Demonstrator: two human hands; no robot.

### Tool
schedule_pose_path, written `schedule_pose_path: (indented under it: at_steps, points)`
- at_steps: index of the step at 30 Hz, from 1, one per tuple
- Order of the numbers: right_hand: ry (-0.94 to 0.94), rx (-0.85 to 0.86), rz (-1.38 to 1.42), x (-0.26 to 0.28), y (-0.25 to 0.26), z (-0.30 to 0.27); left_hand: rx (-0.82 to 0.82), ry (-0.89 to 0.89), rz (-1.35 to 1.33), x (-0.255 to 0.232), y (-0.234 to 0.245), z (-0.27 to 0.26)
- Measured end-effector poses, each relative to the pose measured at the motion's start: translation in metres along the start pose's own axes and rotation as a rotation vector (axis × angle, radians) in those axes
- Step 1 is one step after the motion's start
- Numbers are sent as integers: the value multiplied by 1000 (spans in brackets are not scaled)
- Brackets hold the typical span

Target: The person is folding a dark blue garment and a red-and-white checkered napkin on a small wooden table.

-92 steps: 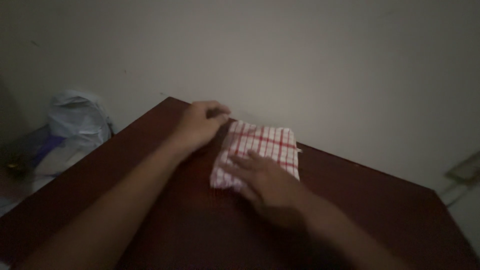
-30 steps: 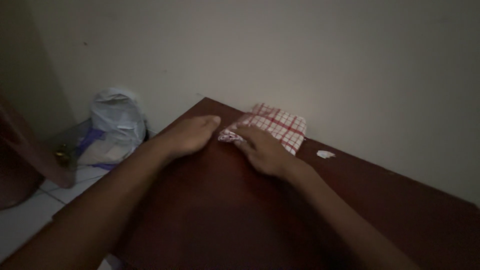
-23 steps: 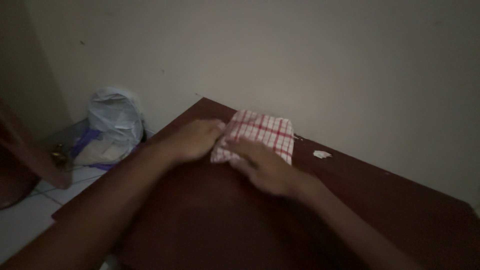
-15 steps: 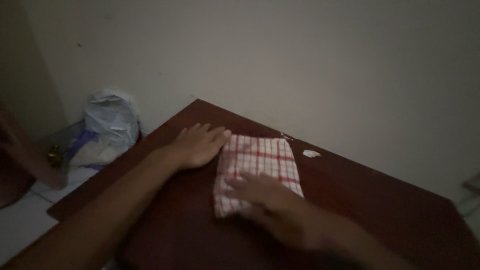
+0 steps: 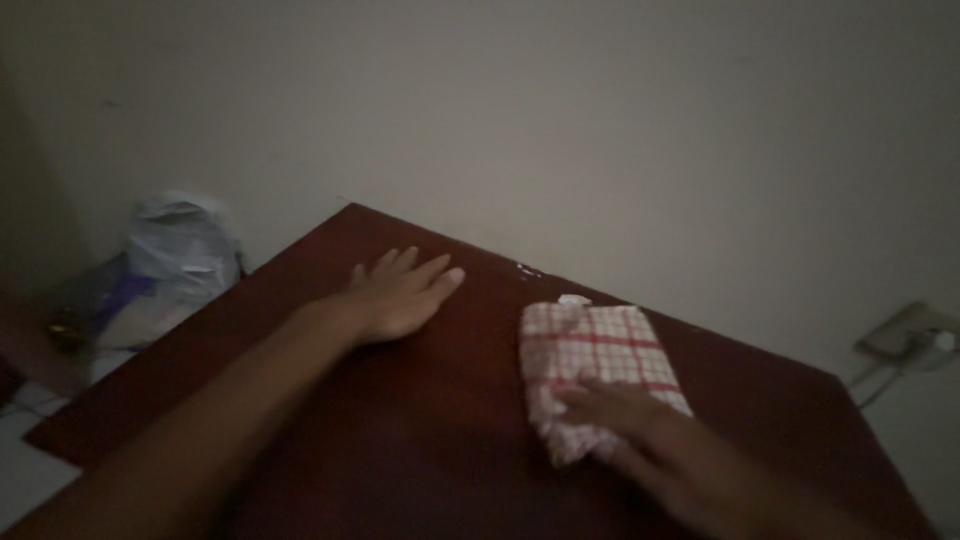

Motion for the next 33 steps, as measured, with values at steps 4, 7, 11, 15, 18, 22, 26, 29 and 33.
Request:
schedule_pose_path:
  at_steps: [4, 7, 11, 15, 18, 22, 26, 29, 33]
  points:
    - [142, -147, -64, -35, 16, 19, 13, -38, -3, -12, -4, 0]
    - [90, -223, -128, -51, 13, 51, 17, -75, 26, -21, -10, 1]
    - [-41, -283, -188, -64, -2, 98, 19, -86, 48, -28, -11, 4]
    - [53, -490, -197, -67, -19, 140, -20, -124, 45, -34, -18, 13]
    - [127, -579, -184, -52, -23, 163, -55, -156, 40, -40, -19, 17]
    - [171, -640, -133, -38, -28, 185, -95, -198, 20, -35, -22, 21]
    - [108, -408, -12, -16, -48, 187, -180, -251, -11, -26, -17, 32]
    - [104, -204, 10, 18, -63, 169, -239, -297, -51, -26, -9, 32]
    - [104, -20, 129, 64, -57, 125, -204, -273, -65, -30, -7, 33]
Point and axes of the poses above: each hand's wrist, its own z-axis towards the middle knuckle, its own y-axis out of the back of the hand, x = y × z, the point moved 9 cm from there along z, towards the middle knuckle, and after that the axes turned 13 degrees about -x, right-handed, at the moved point
